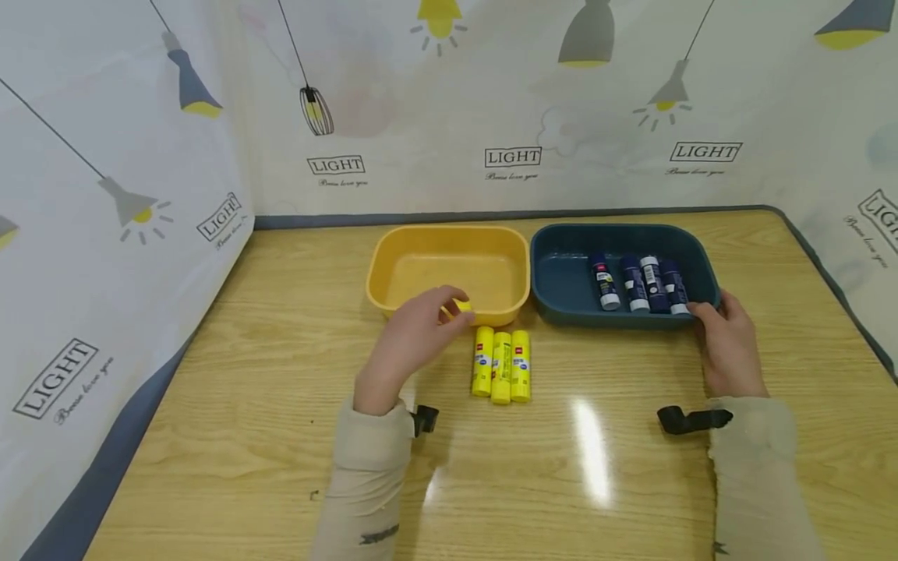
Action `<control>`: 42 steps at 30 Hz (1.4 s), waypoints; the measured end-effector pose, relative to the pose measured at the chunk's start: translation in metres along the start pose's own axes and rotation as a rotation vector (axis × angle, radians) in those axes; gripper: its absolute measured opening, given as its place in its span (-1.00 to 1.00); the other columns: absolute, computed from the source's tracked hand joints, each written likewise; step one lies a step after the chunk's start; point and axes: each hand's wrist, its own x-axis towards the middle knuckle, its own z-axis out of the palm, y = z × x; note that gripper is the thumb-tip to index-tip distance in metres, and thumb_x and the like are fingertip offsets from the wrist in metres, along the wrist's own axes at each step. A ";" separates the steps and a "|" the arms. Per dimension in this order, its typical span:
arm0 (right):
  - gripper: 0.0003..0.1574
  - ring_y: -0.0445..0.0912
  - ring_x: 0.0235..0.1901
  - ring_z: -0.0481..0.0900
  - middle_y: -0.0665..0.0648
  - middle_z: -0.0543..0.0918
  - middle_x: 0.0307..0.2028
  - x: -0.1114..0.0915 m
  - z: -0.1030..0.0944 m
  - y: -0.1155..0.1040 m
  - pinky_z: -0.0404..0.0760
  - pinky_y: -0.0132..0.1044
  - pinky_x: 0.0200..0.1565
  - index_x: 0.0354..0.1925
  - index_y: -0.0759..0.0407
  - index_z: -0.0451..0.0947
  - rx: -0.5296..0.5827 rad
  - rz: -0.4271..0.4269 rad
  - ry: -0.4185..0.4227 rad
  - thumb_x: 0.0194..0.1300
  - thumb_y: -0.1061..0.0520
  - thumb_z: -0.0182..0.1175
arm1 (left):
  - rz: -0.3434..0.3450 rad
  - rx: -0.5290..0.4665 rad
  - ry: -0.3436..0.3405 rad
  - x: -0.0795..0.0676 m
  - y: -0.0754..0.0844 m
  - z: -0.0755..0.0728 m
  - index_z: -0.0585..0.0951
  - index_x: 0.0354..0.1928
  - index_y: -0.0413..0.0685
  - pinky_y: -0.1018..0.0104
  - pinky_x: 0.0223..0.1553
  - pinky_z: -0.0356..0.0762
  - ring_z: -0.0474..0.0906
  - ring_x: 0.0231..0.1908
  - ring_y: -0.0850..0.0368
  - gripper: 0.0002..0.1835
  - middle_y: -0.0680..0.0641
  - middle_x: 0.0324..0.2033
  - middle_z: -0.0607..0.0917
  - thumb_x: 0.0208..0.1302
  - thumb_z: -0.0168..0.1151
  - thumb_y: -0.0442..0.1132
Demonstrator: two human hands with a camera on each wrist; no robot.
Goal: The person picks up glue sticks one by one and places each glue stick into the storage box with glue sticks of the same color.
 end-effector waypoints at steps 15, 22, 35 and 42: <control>-0.17 -0.21 0.26 0.00 -0.01 -0.03 0.33 -0.002 0.001 0.000 -0.02 -0.37 0.25 0.35 0.00 -0.05 0.004 0.007 -0.005 0.24 0.10 0.11 | -0.040 0.037 -0.144 -0.001 -0.001 0.011 0.49 -0.01 0.05 0.35 -0.34 0.42 0.43 -0.37 0.21 -0.58 0.13 -0.32 0.54 0.21 0.05 0.12; -0.19 -0.21 0.26 0.00 0.00 -0.02 0.33 0.000 0.000 0.001 -0.02 -0.37 0.25 0.35 0.01 -0.05 0.022 -0.001 -0.013 0.24 0.12 0.10 | -0.098 0.172 -0.236 0.002 0.003 0.027 0.49 -0.02 0.03 0.30 -0.38 0.39 0.41 -0.41 0.17 -0.57 0.11 -0.39 0.52 0.20 0.05 0.13; -0.17 -0.21 0.27 0.00 0.00 -0.02 0.33 0.001 0.000 0.001 -0.02 -0.38 0.25 0.35 0.01 -0.05 0.021 0.005 -0.012 0.24 0.14 0.11 | -0.192 0.232 -0.214 0.005 0.001 0.043 0.48 0.01 0.03 0.28 -0.36 0.41 0.44 -0.39 0.16 -0.54 0.07 -0.30 0.58 0.18 0.06 0.15; -0.18 -0.21 0.25 0.03 0.02 0.00 0.32 0.001 0.000 0.001 0.02 -0.38 0.24 0.35 0.02 -0.03 0.018 0.005 -0.005 0.23 0.14 0.12 | -0.188 0.238 -0.187 0.007 0.000 0.049 0.49 -0.16 0.01 0.32 -0.45 0.36 0.41 -0.46 0.15 -0.60 0.07 -0.44 0.51 0.13 0.13 0.13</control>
